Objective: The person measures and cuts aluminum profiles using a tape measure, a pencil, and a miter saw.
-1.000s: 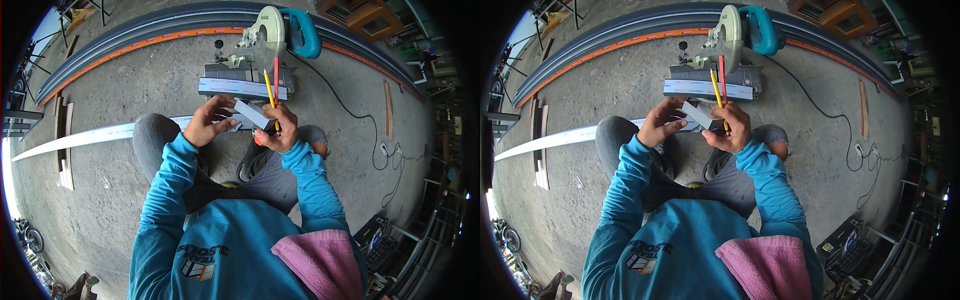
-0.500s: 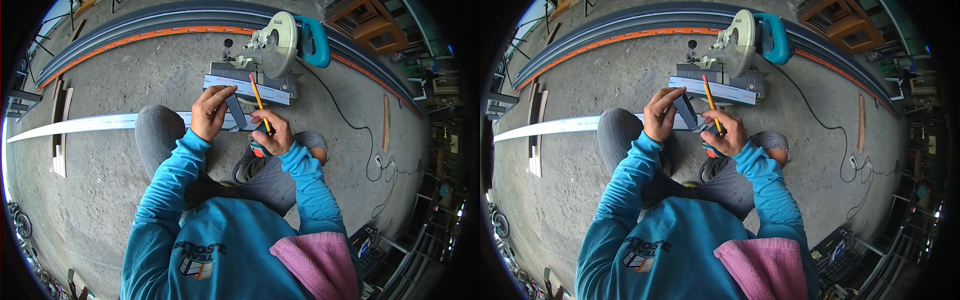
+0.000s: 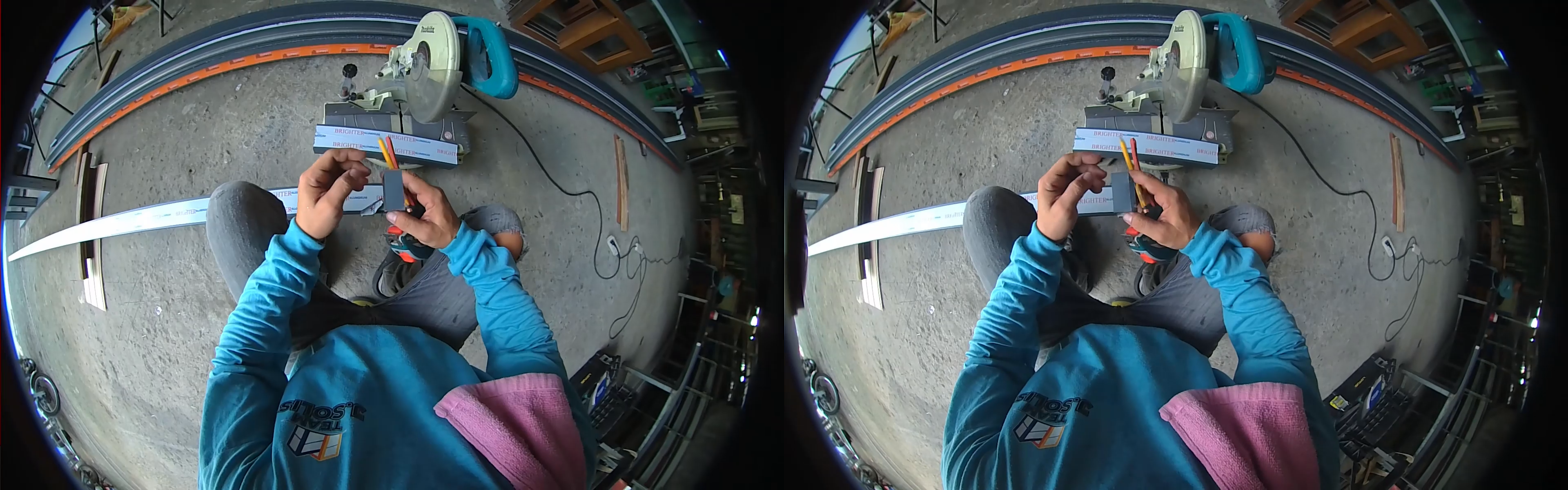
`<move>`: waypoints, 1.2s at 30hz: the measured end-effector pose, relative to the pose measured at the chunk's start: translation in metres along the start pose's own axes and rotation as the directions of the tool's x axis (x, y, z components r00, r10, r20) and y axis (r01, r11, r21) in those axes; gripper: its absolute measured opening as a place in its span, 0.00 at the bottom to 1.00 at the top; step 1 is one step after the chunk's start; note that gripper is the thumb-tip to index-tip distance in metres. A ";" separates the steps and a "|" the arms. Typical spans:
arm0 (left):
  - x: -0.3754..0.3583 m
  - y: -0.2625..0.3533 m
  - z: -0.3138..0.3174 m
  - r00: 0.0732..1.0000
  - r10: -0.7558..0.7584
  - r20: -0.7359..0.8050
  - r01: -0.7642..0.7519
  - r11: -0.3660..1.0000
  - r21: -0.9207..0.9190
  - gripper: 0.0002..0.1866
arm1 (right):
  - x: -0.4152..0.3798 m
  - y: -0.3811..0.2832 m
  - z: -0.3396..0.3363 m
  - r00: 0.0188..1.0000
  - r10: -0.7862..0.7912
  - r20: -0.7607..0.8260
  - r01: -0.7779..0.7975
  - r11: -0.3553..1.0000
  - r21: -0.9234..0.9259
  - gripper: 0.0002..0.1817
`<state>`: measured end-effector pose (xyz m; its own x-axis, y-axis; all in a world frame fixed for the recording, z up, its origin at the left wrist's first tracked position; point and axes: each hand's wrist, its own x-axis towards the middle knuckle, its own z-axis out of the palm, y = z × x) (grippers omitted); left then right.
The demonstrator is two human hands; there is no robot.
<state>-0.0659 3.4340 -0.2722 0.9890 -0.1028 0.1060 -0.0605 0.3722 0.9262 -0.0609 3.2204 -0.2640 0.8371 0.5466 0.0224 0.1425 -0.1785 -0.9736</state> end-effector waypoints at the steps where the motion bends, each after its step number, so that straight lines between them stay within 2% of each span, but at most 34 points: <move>1: 0.001 0.000 -0.002 1.000 0.001 0.004 -0.001 1.000 0.001 0.14 | 0.001 -0.003 0.000 0.999 -0.042 -0.021 0.042 0.999 -0.007 0.30; 3: 0.001 0.001 -0.004 0.993 -0.108 0.041 0.111 0.990 -0.085 0.14 | 0.002 -0.007 -0.001 0.996 -0.083 -0.043 0.083 0.996 -0.015 0.30; 4: 0.001 0.002 -0.004 0.993 -0.108 0.044 0.111 0.990 -0.084 0.14 | 0.001 -0.007 -0.003 0.997 -0.068 -0.027 0.067 0.997 -0.039 0.31; 6: 0.000 0.004 -0.002 0.962 -0.266 0.056 0.269 0.962 -0.050 0.16 | 0.001 -0.009 -0.004 0.999 -0.052 -0.012 0.051 0.997 -0.065 0.32; 9: -0.001 0.006 -0.003 0.925 -0.353 0.141 0.362 0.931 -0.048 0.22 | 0.002 -0.012 -0.002 0.999 -0.038 -0.007 0.037 0.997 -0.075 0.33; 10: -0.002 0.007 -0.001 0.925 -0.352 0.140 0.362 0.931 -0.048 0.22 | 0.003 -0.011 -0.001 0.996 -0.087 -0.017 0.085 0.990 -0.111 0.33; 12: -0.005 0.009 0.005 0.932 -0.226 0.282 0.242 0.970 -0.025 0.30 | 0.003 -0.009 -0.001 0.990 -0.137 -0.026 0.132 0.980 -0.147 0.33; 13: -0.005 0.012 0.008 0.916 -0.228 0.330 0.244 0.970 -0.007 0.37 | 0.003 -0.008 -0.001 0.989 -0.142 -0.028 0.136 0.978 -0.161 0.34; 16: -0.007 0.019 0.015 0.929 -0.202 0.310 0.207 0.978 0.015 0.41 | 0.003 -0.009 0.000 0.989 -0.139 -0.051 0.129 0.978 -0.165 0.34; 17: -0.008 0.012 0.012 0.933 -0.231 0.276 0.236 0.972 0.016 0.46 | 0.003 -0.009 0.001 0.989 -0.130 -0.073 0.118 0.981 -0.155 0.34; 18: -0.008 0.011 0.012 0.933 -0.232 0.276 0.237 0.971 0.016 0.46 | 0.004 -0.009 0.003 0.989 -0.130 -0.074 0.117 0.981 -0.155 0.34; 20: -0.008 0.011 0.013 0.950 -0.095 0.298 0.057 0.989 0.135 0.50 | 0.005 -0.008 0.006 0.979 -0.135 -0.152 0.114 0.984 -0.139 0.35; 21: -0.007 0.010 0.012 0.949 -0.095 0.299 0.057 0.989 0.134 0.50 | 0.005 -0.011 0.006 0.979 -0.134 -0.152 0.113 0.984 -0.140 0.35; 23: -0.006 0.009 0.011 0.969 0.005 0.248 -0.052 0.981 0.185 0.52 | 0.006 -0.017 0.003 0.987 -0.052 -0.150 0.026 0.985 -0.169 0.34; 27: -0.004 0.015 0.012 0.962 0.108 0.252 -0.165 0.962 0.216 0.52 | 0.005 -0.007 0.002 0.985 -0.059 -0.165 0.030 0.984 -0.173 0.30; 29: -0.005 0.016 0.012 0.959 0.152 0.240 -0.215 0.941 0.262 0.52 | 0.005 0.001 0.003 0.979 0.011 -0.204 -0.032 0.994 -0.100 0.22; 30: -0.005 0.017 0.011 0.959 0.152 0.240 -0.215 0.941 0.263 0.52 | 0.006 0.007 0.002 0.979 0.012 -0.203 -0.032 0.995 -0.099 0.22; 32: -0.005 0.019 0.011 0.953 0.183 0.240 -0.256 0.911 0.322 0.50 | 0.008 0.020 0.000 0.982 0.111 -0.152 -0.093 0.988 0.123 0.14; 33: -0.005 0.018 0.010 0.954 0.183 0.239 -0.256 0.911 0.325 0.50 | 0.008 0.020 -0.002 0.974 0.201 -0.101 -0.179 0.964 0.195 0.10; 34: -0.004 0.017 0.008 0.948 0.193 0.252 -0.275 0.897 0.345 0.50 | 0.006 0.020 -0.005 0.975 0.199 -0.097 -0.177 0.964 0.198 0.10; 36: -0.004 0.013 0.005 0.935 0.240 0.261 -0.323 0.879 0.350 0.49 | 0.003 0.021 -0.010 0.899 0.437 0.036 -0.400 0.783 0.476 0.12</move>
<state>-0.0710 3.4347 -0.2593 0.8752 -0.2471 0.4158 -0.4202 0.0375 0.9067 -0.0498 3.2103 -0.2816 0.7955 0.4428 -0.4136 -0.4745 0.0306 -0.8797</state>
